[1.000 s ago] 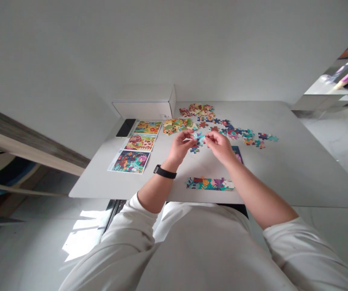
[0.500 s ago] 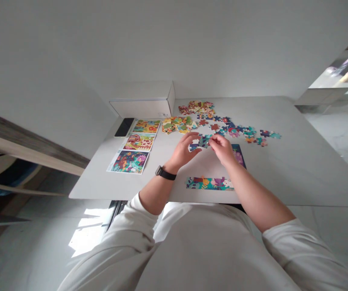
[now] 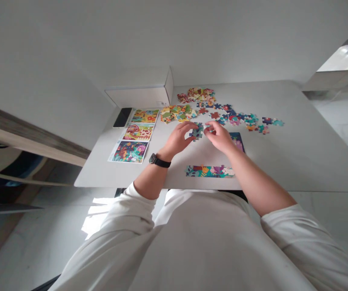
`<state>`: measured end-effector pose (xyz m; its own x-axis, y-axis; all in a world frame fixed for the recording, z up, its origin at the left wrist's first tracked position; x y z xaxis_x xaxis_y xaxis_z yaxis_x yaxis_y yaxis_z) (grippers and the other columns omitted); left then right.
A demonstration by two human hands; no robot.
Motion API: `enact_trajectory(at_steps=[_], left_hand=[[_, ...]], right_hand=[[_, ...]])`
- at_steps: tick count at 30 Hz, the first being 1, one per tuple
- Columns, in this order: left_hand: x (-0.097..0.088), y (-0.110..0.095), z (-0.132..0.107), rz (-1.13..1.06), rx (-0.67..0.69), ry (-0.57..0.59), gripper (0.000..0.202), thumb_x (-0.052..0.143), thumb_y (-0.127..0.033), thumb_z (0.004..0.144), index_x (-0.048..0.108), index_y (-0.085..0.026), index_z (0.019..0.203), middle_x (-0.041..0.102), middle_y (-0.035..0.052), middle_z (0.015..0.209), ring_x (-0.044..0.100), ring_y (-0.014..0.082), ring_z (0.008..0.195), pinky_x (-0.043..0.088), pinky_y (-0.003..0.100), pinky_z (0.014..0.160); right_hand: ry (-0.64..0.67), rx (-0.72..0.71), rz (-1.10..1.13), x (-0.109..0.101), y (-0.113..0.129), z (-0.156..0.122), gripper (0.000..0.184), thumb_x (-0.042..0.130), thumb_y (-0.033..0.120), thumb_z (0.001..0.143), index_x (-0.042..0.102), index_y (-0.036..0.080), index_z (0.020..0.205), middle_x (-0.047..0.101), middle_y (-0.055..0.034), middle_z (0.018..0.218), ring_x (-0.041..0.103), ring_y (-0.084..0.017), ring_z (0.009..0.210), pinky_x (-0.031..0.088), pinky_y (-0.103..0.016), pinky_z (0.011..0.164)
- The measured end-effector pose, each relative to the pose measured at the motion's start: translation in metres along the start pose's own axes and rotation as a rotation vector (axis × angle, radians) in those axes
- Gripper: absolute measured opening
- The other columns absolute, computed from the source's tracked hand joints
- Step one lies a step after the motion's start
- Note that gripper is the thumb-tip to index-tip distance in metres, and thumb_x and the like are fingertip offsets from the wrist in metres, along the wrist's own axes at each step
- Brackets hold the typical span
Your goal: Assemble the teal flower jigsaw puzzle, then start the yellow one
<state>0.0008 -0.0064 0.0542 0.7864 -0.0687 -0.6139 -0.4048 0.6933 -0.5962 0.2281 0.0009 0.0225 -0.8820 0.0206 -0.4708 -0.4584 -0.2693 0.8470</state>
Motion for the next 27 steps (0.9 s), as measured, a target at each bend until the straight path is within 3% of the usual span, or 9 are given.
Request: enact_trajectory(at_steps=[3, 10, 16, 22, 27], left_hand=[[-0.018, 0.001, -0.008, 0.015, -0.041, 0.013, 0.033, 0.085, -0.028, 0.095, 0.076, -0.021, 0.126, 0.074, 0.0128, 0.135, 0.068, 0.0287, 0.129, 0.052, 0.046, 0.118], [-0.048, -0.014, -0.057, 0.07, -0.075, 0.105, 0.028, 0.082, -0.037, 0.098, 0.078, -0.022, 0.122, 0.075, 0.0123, 0.133, 0.071, 0.027, 0.127, 0.053, 0.044, 0.119], [-0.048, -0.026, -0.1, 0.116, -0.094, 0.232, 0.02, 0.074, -0.036, 0.104, 0.079, -0.024, 0.119, 0.075, 0.011, 0.133, 0.071, 0.0259, 0.127, 0.054, 0.044, 0.118], [-0.041, -0.032, -0.131, 0.148, -0.101, 0.285, 0.021, 0.072, -0.038, 0.105, 0.08, -0.025, 0.119, 0.076, 0.01, 0.132, 0.072, 0.0256, 0.123, 0.054, 0.042, 0.114], [-0.032, -0.031, -0.144, 0.197, -0.118, 0.323, 0.023, 0.072, -0.042, 0.104, 0.082, -0.026, 0.118, 0.077, 0.0097, 0.131, 0.072, 0.0262, 0.121, 0.051, 0.042, 0.114]], right_hand=[[0.047, -0.098, -0.101, -0.01, 0.015, -0.003, 0.04, 0.076, 0.041, 0.097, 0.071, 0.025, 0.134, 0.078, -0.0081, 0.118, 0.071, -0.023, 0.089, 0.06, -0.043, 0.094], [0.257, -0.316, -0.272, -0.008, 0.052, -0.026, 0.026, 0.069, 0.028, 0.1, 0.08, 0.022, 0.122, 0.079, -0.0098, 0.123, 0.072, -0.023, 0.089, 0.059, -0.043, 0.096], [0.429, -0.536, -0.353, 0.013, 0.065, -0.06, 0.032, 0.063, 0.018, 0.101, 0.083, 0.025, 0.126, 0.081, -0.0091, 0.127, 0.072, -0.028, 0.12, 0.056, -0.046, 0.11], [0.582, -0.667, -0.387, 0.032, 0.066, -0.086, 0.037, 0.061, 0.011, 0.101, 0.085, 0.025, 0.125, 0.082, -0.0093, 0.124, 0.073, -0.027, 0.11, 0.057, -0.046, 0.105], [0.585, -0.759, -0.401, 0.041, 0.062, -0.1, 0.04, 0.061, 0.008, 0.098, 0.085, 0.024, 0.125, 0.081, -0.0109, 0.128, 0.072, -0.028, 0.112, 0.057, -0.047, 0.105]])
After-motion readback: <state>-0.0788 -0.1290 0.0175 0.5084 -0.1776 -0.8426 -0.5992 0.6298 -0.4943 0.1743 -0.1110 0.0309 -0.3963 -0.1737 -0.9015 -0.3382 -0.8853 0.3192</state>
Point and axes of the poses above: each hand's wrist, its own z-axis towards the middle knuckle, its own x-axis out of the palm, y = z × x, the point moved 3 cm from there along z, towards the middle knuckle
